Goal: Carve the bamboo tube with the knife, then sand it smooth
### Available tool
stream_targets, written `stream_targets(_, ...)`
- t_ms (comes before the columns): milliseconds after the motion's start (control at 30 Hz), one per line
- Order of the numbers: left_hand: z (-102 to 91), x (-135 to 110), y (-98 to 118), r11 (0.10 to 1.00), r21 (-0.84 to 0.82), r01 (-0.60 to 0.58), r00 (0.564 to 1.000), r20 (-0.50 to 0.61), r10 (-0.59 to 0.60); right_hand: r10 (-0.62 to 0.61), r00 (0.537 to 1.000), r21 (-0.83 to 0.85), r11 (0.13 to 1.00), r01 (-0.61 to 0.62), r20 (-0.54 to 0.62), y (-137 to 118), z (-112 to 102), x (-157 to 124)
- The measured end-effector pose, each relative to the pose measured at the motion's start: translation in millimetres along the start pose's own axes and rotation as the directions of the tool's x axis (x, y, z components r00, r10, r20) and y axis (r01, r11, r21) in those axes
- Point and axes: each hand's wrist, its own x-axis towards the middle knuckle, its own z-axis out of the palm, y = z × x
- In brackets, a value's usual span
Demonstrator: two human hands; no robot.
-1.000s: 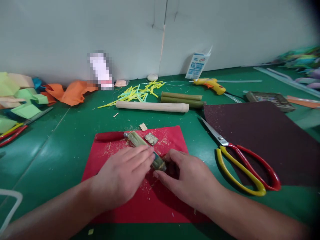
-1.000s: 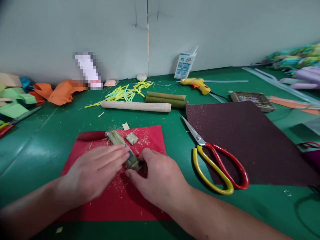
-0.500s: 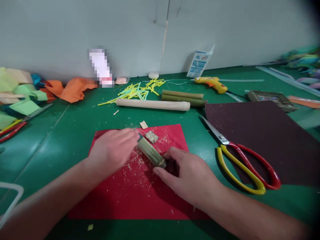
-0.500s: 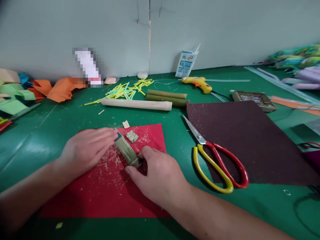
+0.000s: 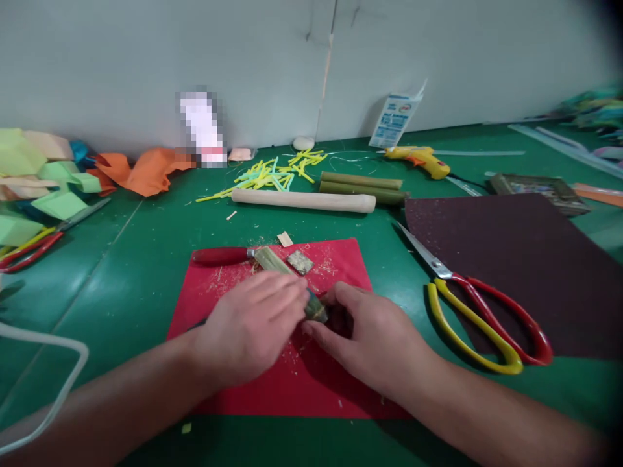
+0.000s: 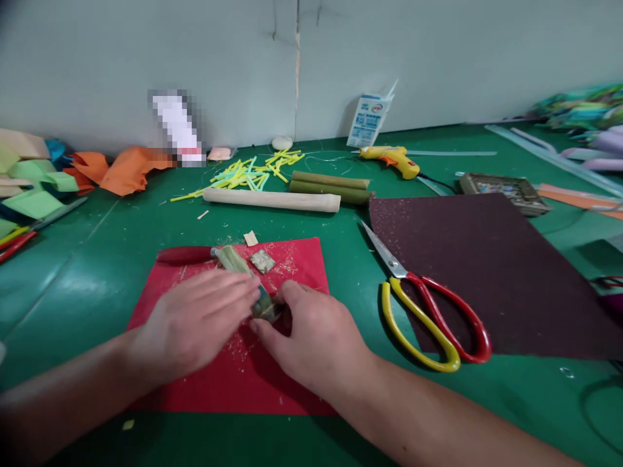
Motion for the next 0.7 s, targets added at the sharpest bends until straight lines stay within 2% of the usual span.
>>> stream_targets(67, 0.1, -0.4, 0.0, 1.0, -0.01, -0.023, 0.999, 0.032, 0.023, 0.003, 1.0, -0.009, 1.0, -0.003, -0.008, 0.6, 0.2, -1.1)
stream_targets(233, -2.2, 0.1, -4.4, 0.997, 0.063, 0.046, 0.998, 0.027, -0.048, 0.014, 1.0, -0.018, 1.0, -0.014, 0.001, -0.9, -0.6, -0.7)
stream_targets(367, -2.3, -1.0, -5.0, 1.0, -0.008, -0.013, 0.997, 0.079, 0.014, 0.019, 1.0, -0.029, 0.999, -0.018, 0.016, -2.1, -1.3, 0.5)
stream_targets(533, -0.2, -0.6, -15.5, 0.988, 0.061, 0.142, 0.99, -0.013, -0.142, 0.008, 1.0, -0.029, 1.0, -0.008, -0.009, -1.4, -1.0, 1.4)
stream_targets(567, 0.0, 0.3, -13.6, 0.99, 0.041, 0.132, 0.991, -0.022, -0.131, 0.003, 1.0, -0.033, 0.999, -0.004, -0.013, -1.2, -0.8, 1.4)
stream_targets(633, 0.1, 1.7, -7.5, 0.998, -0.041, 0.048, 0.998, 0.053, -0.046, -0.009, 1.0, -0.039, 0.999, 0.009, -0.018, -0.9, -0.4, 1.1)
stream_targets(700, -0.2, 1.7, -4.3, 0.999, -0.053, -0.002, 0.999, 0.043, 0.005, -0.015, 1.0, -0.037, 0.999, 0.015, -0.02, -0.6, -0.1, 0.8)
